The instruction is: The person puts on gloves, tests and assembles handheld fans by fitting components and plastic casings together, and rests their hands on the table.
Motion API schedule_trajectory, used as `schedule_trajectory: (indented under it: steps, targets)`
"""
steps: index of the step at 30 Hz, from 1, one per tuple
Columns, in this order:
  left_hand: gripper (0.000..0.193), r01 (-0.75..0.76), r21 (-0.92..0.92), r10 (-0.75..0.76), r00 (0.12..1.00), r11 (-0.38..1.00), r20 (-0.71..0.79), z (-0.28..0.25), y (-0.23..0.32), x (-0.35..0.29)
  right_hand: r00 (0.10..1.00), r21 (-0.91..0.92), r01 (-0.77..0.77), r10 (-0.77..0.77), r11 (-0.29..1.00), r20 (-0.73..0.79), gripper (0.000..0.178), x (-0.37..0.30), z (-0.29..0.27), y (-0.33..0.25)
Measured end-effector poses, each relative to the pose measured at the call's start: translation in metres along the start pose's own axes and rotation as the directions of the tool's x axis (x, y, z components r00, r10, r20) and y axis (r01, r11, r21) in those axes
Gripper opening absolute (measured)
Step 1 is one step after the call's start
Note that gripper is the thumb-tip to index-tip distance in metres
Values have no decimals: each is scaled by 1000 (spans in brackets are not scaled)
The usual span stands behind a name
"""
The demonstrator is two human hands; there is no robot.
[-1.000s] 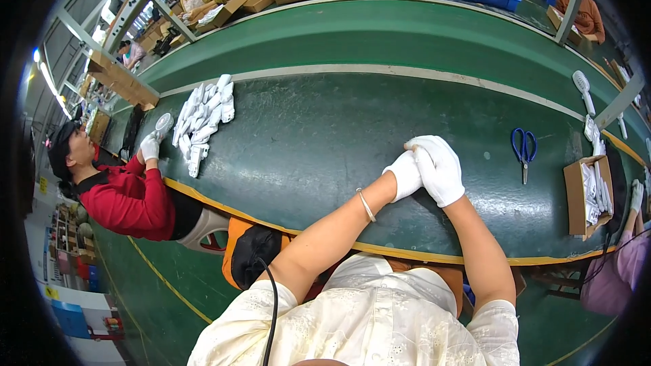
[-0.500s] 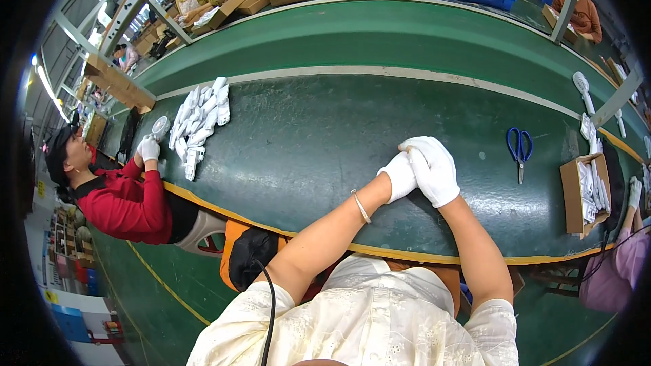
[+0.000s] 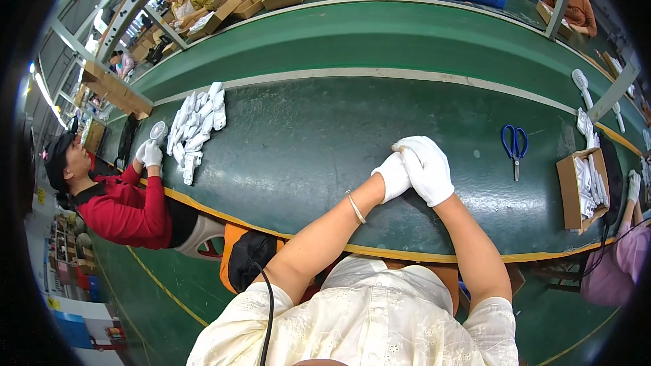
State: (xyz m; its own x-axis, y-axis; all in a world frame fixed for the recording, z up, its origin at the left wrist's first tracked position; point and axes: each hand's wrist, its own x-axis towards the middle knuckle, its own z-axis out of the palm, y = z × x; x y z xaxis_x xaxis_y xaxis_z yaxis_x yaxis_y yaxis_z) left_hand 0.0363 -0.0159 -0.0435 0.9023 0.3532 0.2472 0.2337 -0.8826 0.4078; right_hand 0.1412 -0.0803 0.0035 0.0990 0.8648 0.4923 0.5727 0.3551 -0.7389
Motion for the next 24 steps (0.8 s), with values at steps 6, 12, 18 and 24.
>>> schedule_trajectory:
  steps: [6, 12, 18, 24]
  targets:
    - [31, -17, 31, 16, 1000, 999, 19, 3, -4, -1, 1000, -2, 11, -11, 1000, -1, 18, 1, 1, -1]
    - [32, 0, -60, -1, 1000, 998, -19, 13, -10, -2, 1000, -2, 25, -25, 1000, -2, 17, 0, 1, 1]
    - [33, -56, -2, 56, 998, 998, -11, 21, -15, 2, 999, -32, 36, -36, 999, -1, 17, 0, -4, 3]
    - [34, -41, -65, 35, 995, 997, -95, 49, -46, -9, 998, -14, 61, -60, 998, 18, 18, 5, 3, -2]
